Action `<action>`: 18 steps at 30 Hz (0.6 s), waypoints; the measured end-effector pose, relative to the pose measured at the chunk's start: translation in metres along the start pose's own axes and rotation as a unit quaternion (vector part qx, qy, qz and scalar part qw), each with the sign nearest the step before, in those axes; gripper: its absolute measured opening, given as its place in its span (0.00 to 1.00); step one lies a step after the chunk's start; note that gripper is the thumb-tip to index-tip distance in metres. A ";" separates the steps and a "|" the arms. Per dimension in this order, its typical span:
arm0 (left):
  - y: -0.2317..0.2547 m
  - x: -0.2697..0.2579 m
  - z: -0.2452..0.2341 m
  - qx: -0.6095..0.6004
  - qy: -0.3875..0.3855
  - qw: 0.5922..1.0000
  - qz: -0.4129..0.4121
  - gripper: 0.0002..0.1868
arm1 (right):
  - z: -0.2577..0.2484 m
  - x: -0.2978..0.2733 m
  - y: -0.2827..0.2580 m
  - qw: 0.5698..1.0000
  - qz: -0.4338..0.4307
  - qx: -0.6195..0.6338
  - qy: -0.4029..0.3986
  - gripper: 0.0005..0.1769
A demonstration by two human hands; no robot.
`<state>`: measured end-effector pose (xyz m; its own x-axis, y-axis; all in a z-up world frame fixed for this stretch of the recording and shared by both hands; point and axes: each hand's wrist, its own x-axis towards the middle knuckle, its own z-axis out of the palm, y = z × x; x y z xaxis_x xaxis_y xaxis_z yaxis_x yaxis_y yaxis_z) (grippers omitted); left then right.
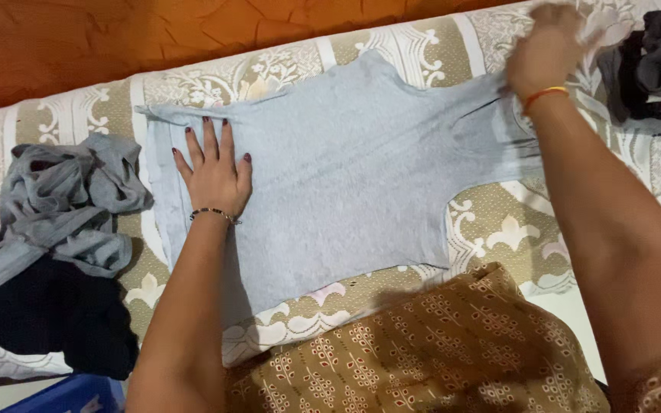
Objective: The person folds a light gray sleeveless top on a patterned bedspread. They smooth the fabric, fold the sides inward, then fold the garment in half and place it aside. The person repeats the process with a second gray top.
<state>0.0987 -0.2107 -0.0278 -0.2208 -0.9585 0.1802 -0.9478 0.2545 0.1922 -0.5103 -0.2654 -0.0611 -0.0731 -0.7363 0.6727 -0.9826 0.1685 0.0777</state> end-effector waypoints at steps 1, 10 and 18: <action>0.000 0.003 -0.002 -0.006 -0.006 1.000 -0.005 0.38 | -0.008 0.009 -0.024 0.991 -0.018 0.130 0.008 0.24; -0.005 0.011 -0.011 -0.007 -0.005 1.000 -0.005 0.40 | -0.028 0.043 -0.233 0.903 0.081 0.258 -0.335 0.25; -0.017 0.015 0.005 -0.047 0.083 0.989 -0.111 0.41 | -0.019 0.023 -0.240 0.948 0.130 0.280 -0.076 0.16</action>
<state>0.1103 -0.2305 -0.0327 0.0393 -0.9598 0.2779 -0.9413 0.0577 0.3325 -0.2724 -0.3103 -0.0499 -0.3062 -0.8113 0.4980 -0.8614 0.0134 -0.5078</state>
